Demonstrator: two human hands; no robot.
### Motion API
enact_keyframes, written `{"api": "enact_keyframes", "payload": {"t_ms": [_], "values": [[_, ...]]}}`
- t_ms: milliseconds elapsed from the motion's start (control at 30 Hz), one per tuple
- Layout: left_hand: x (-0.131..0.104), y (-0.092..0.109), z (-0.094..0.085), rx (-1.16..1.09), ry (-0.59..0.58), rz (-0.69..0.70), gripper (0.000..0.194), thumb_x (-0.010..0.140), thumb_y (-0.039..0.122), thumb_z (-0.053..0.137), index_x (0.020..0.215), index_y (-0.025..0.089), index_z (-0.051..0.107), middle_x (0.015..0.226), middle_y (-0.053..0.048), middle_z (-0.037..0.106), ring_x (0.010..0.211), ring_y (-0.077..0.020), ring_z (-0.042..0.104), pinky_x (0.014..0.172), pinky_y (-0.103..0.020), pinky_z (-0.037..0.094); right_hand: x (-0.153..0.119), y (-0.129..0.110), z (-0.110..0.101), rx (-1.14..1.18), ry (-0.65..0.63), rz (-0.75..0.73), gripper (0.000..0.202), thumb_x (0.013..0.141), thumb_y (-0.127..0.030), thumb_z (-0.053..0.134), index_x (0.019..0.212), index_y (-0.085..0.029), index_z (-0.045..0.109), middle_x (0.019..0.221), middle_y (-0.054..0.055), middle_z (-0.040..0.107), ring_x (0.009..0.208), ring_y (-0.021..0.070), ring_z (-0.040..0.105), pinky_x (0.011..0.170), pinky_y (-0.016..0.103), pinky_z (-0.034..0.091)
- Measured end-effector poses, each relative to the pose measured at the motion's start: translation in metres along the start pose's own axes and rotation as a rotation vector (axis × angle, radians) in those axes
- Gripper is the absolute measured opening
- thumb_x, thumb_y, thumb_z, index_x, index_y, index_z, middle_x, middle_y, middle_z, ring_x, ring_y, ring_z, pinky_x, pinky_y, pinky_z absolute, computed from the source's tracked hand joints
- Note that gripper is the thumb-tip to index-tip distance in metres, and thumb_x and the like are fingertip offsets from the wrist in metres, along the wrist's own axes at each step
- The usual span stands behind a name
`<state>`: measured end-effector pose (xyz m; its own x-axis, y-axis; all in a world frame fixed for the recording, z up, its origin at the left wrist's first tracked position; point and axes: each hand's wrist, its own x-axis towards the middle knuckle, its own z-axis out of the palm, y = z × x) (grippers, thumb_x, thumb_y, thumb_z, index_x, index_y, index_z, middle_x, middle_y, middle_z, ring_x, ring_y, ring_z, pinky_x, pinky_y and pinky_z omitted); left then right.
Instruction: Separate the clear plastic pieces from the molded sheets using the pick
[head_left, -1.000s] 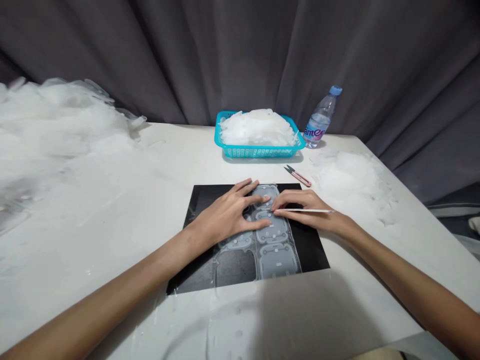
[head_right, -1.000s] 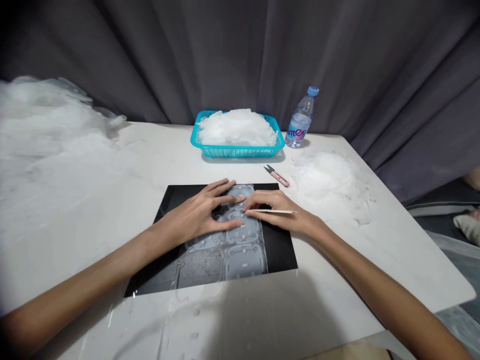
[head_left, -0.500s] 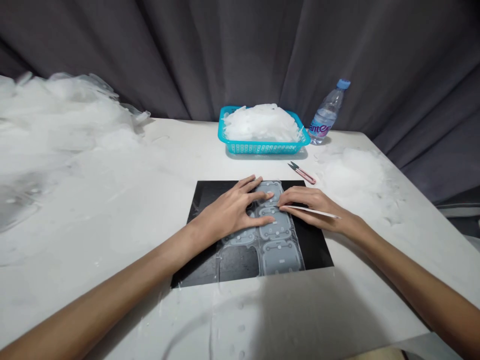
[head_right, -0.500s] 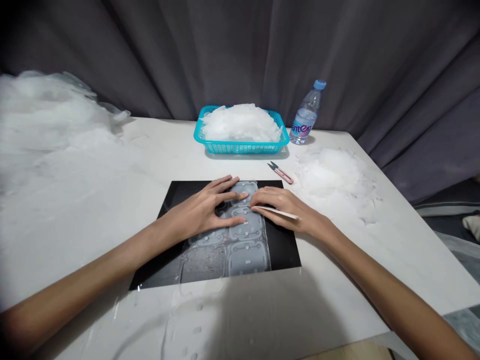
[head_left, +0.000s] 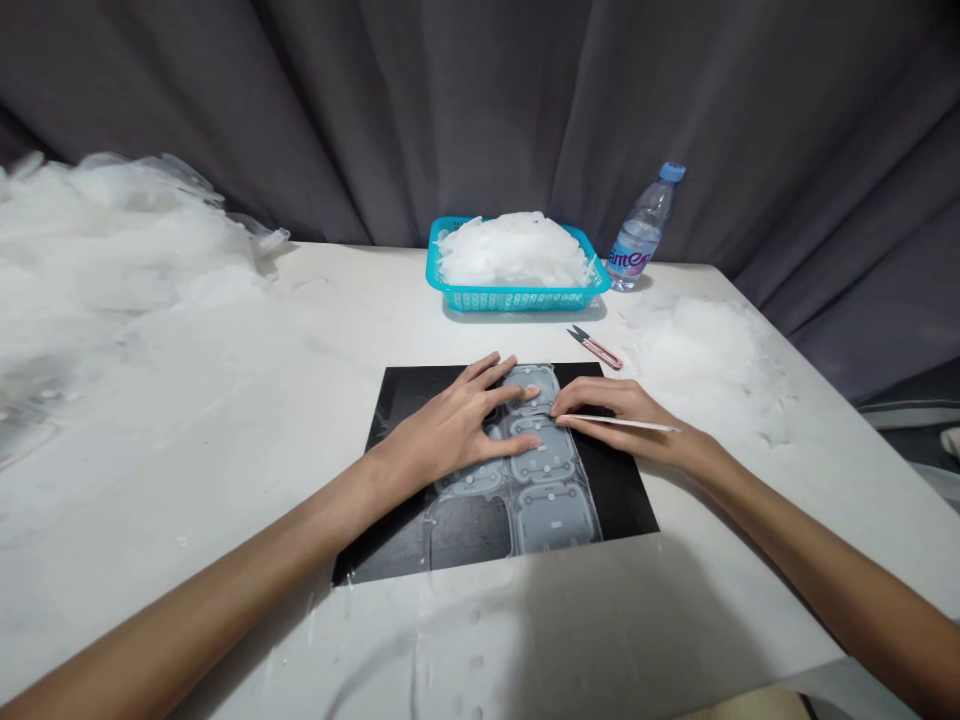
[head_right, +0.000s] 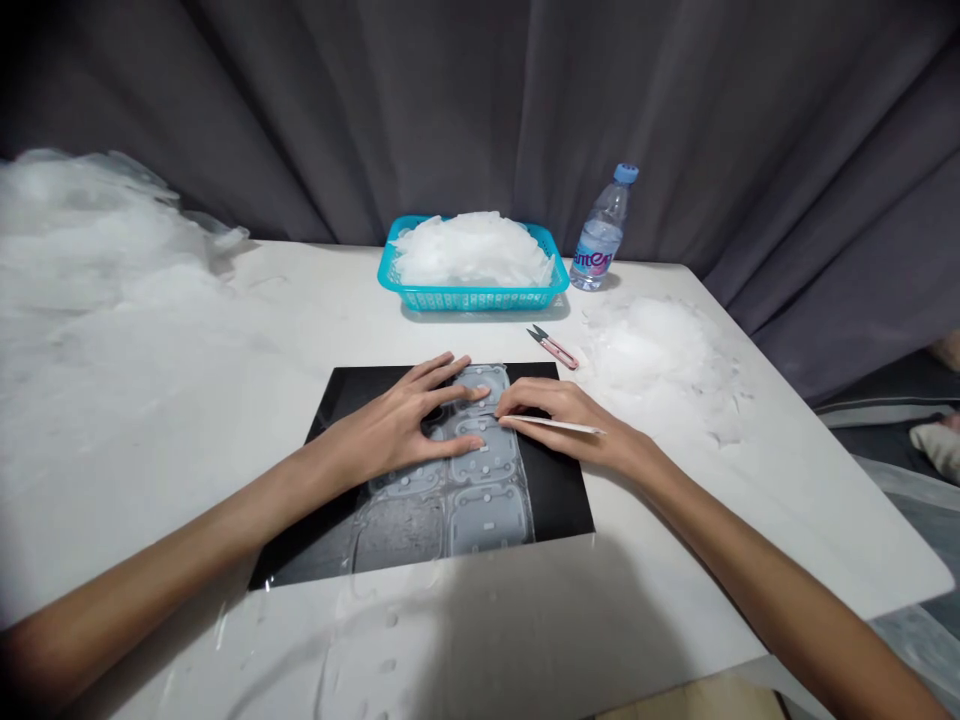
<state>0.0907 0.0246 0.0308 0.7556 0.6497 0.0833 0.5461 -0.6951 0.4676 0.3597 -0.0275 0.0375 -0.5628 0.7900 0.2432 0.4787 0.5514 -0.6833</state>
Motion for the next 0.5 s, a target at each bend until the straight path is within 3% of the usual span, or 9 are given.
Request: {"api": "enact_keyframes", "payload": {"t_ms": [200,333,400,500], "values": [[0.0,-0.003,0.003,-0.01,0.017,0.009,0.071,0.09,0.074,0.063,0.144,0.029,0.064,0.171,-0.009,0.036,0.16,-0.0377,0.027,0.128,-0.057,0.03,0.002,0.004,0.006,-0.11,-0.013,-0.109,0.019,0.109,-0.029,0.051,0.118,-0.024,0.068,0.115,0.008,0.073,0.111,0.0227,0.069,0.097,0.039,0.055],[-0.001,-0.004,0.005,0.001,0.026,-0.016,0.074,0.09,0.078,0.058,0.143,0.026,0.062,0.17,-0.011,0.037,0.159,-0.0358,0.029,0.129,-0.055,0.029,0.005,0.011,0.018,-0.305,0.03,-0.164,0.029,0.109,-0.031,0.049,0.134,-0.024,0.063,0.129,0.012,0.07,0.117,0.0262,0.066,0.098,0.045,0.057],[0.0,-0.005,0.005,-0.01,0.015,-0.019,0.079,0.091,0.08,0.055,0.149,0.026,0.054,0.171,-0.01,0.036,0.161,-0.0334,0.026,0.129,-0.053,0.028,0.007,0.014,0.023,-0.359,0.032,-0.184,0.03,0.109,-0.03,0.048,0.135,-0.024,0.064,0.13,0.013,0.07,0.114,0.0269,0.067,0.096,0.046,0.058],[0.001,-0.008,0.006,-0.038,-0.025,-0.046,0.101,0.089,0.082,0.056,0.165,0.023,0.026,0.175,-0.013,0.024,0.164,-0.0314,0.015,0.131,-0.05,0.024,0.014,0.019,0.025,-0.312,0.033,-0.201,0.028,0.109,-0.026,0.047,0.128,-0.022,0.067,0.123,0.013,0.071,0.112,0.0256,0.068,0.097,0.043,0.057]]}}
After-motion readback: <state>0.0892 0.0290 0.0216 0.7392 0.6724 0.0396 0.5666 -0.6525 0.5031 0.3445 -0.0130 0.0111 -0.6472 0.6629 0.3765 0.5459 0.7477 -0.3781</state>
